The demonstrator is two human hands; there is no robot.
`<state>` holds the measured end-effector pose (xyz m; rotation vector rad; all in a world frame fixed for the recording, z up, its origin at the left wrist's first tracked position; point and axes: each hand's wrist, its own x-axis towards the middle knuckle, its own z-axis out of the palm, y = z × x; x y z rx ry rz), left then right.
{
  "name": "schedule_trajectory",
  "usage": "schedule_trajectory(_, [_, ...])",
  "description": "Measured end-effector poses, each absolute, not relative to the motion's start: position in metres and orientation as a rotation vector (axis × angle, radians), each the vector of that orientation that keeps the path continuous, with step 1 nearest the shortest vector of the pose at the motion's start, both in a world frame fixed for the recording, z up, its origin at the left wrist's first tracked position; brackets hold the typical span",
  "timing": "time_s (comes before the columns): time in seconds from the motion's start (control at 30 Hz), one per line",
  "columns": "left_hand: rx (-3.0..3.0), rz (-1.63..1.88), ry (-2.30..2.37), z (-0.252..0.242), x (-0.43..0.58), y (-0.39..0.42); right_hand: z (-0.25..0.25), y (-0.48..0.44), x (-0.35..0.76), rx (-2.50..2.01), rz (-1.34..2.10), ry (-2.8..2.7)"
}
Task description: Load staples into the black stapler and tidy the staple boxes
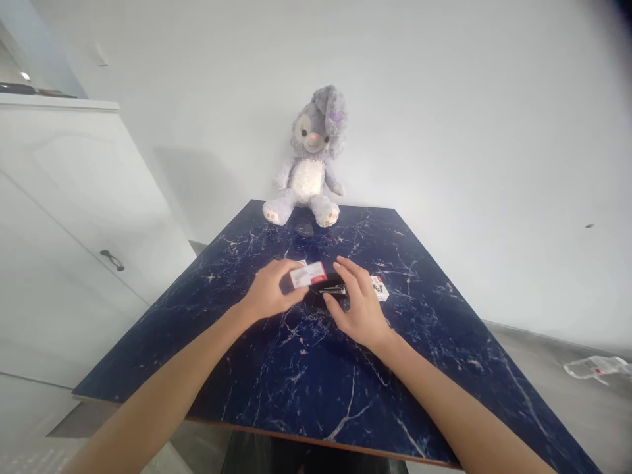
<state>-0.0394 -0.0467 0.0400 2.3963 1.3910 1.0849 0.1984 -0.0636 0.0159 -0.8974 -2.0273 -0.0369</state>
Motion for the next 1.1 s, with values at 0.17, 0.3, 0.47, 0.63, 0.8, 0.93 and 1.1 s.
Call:
schedule_trajectory(0.17, [1.955, 0.880, 0.867, 0.033, -0.022, -0.061, 0.009, -0.060, 0.201, -0.793, 0.067, -2.133])
schedule_trajectory(0.3, [1.620, 0.842, 0.830, 0.023, -0.023, -0.052, 0.007, -0.062, 0.201, -0.866, 0.198, -2.079])
schedule_trajectory(0.47, [1.451, 0.948, 0.869, 0.017, -0.029, -0.040, 0.010, -0.064, 0.200, -0.872, 0.210, -2.037])
schedule_trajectory(0.63, [1.166, 0.897, 0.642, 0.018, -0.035, -0.037, 0.007, -0.061, 0.199, -0.920, 0.268, -2.027])
schedule_trajectory(0.8, [1.096, 0.909, 0.614, 0.015, -0.034, -0.035, 0.008, -0.061, 0.202, -0.885, 0.298, -2.073])
schedule_trajectory(0.93, [1.137, 0.877, 0.666, 0.012, -0.036, -0.032, 0.008, -0.059, 0.206, -0.880, 0.247, -2.116])
schedule_trajectory(1.1, [1.264, 0.874, 0.863, 0.010, -0.035, -0.031, 0.006, -0.053, 0.209, -0.907, 0.256, -2.105])
